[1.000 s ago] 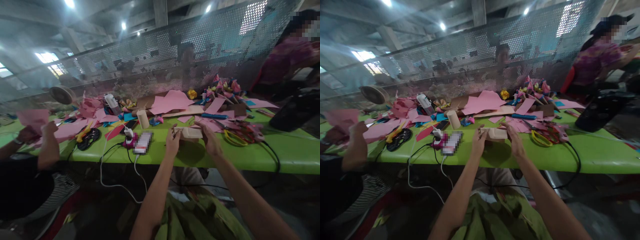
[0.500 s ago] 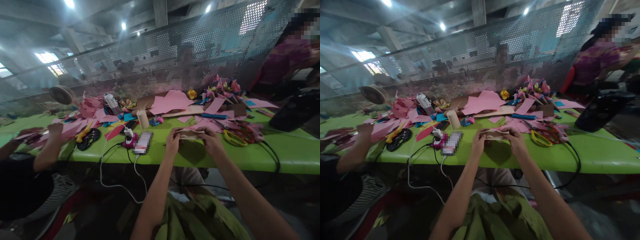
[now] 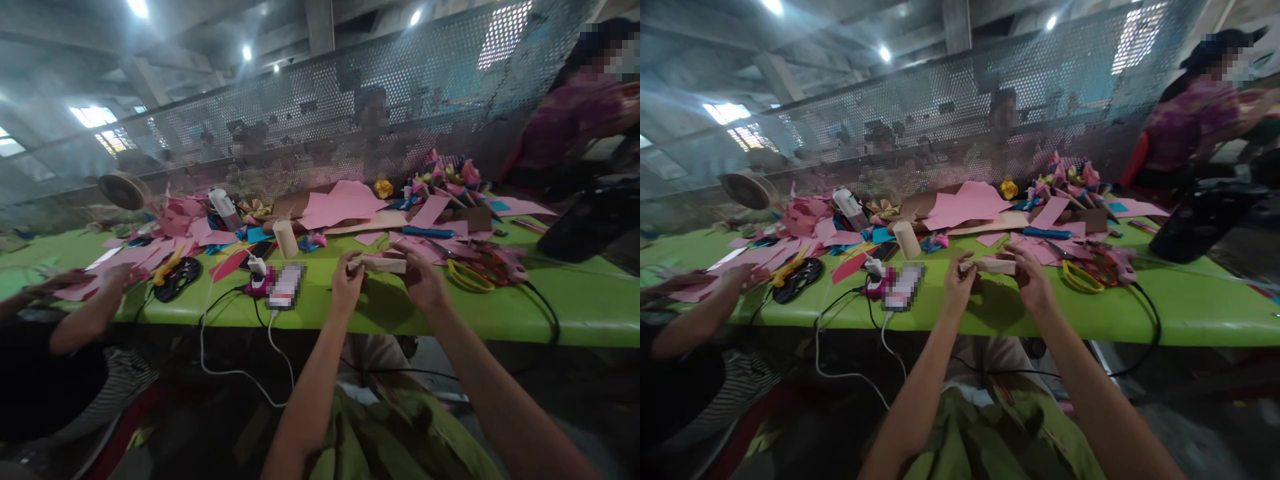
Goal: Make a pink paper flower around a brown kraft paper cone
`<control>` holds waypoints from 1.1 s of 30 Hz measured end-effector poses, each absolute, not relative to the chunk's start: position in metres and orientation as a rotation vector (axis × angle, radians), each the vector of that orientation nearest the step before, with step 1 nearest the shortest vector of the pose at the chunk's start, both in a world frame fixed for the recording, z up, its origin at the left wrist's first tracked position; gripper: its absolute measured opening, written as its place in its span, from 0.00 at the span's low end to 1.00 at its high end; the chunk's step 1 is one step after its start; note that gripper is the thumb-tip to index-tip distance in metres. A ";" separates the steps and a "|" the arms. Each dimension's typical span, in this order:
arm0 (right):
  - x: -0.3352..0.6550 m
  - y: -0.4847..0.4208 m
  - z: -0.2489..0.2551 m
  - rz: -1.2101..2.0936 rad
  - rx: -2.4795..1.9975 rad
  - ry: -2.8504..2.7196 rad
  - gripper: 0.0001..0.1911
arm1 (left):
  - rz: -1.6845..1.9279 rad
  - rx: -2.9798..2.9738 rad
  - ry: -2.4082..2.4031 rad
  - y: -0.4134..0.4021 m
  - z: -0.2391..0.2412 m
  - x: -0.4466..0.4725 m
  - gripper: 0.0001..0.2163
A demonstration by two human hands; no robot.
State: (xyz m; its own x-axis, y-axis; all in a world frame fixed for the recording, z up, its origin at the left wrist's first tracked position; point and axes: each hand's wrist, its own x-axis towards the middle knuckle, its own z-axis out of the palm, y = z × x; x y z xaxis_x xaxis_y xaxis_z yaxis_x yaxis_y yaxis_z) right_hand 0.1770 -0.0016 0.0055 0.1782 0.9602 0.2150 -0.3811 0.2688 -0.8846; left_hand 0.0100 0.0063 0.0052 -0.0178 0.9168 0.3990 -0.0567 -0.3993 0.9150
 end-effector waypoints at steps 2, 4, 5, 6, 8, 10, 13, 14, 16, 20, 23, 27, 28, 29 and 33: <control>0.177 -0.002 0.007 1.139 -0.816 -0.935 0.18 | 1.541 1.471 0.940 0.007 0.005 0.010 0.14; 0.177 -0.003 0.007 1.143 -0.854 -0.963 0.21 | 1.531 1.447 0.933 0.008 0.005 0.011 0.14; 0.176 -0.003 0.006 1.142 -0.864 -0.975 0.23 | 1.516 1.428 0.925 0.008 0.005 0.011 0.13; 0.176 -0.003 0.005 1.143 -0.870 -0.980 0.24 | 1.499 1.410 0.913 0.008 0.005 0.012 0.13; 0.174 -0.003 0.003 1.150 -0.877 -0.987 0.25 | 1.477 1.392 0.886 0.008 0.004 0.013 0.14; 0.174 -0.002 0.002 1.154 -0.886 -0.990 0.24 | 1.459 1.405 0.859 0.007 0.004 0.015 0.14; 0.174 0.000 -0.001 1.113 -0.898 -0.970 0.20 | 1.429 1.470 0.875 0.005 0.007 0.015 0.16; 0.175 0.001 -0.001 1.083 -0.901 -0.956 0.20 | 1.413 1.501 0.902 0.004 0.009 0.014 0.17; 0.176 0.002 -0.003 1.011 -0.903 -0.925 0.20 | 1.373 1.578 0.981 0.001 0.014 0.009 0.20; 0.177 0.003 -0.003 0.876 -0.909 -0.899 0.17 | 1.154 1.940 1.285 -0.005 0.023 -0.013 0.33; 0.175 0.000 -0.001 0.805 -0.926 -0.914 0.15 | 0.789 2.210 1.572 -0.007 0.025 -0.028 0.33; 0.172 -0.004 0.002 0.730 -0.945 -0.947 0.12 | 0.480 2.295 1.653 -0.007 0.025 -0.034 0.18; 0.172 -0.005 0.002 0.715 -0.946 -0.954 0.11 | 0.482 2.288 1.645 -0.006 0.024 -0.033 0.16; 0.172 -0.007 0.003 0.700 -0.947 -0.960 0.11 | 0.514 2.267 1.636 -0.006 0.024 -0.031 0.16; 0.170 -0.012 0.007 0.632 -0.945 -0.986 0.10 | 0.807 2.051 1.506 -0.003 0.022 -0.025 0.19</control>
State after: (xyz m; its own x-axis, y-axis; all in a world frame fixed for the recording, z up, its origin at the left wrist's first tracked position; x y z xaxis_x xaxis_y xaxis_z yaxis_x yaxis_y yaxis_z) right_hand 0.1695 -0.0117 0.0066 0.4341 0.8032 0.4081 -0.0344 0.4674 -0.8834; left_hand -0.0246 -0.0027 0.0222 0.2258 0.9569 0.1824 0.6823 -0.2890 0.6716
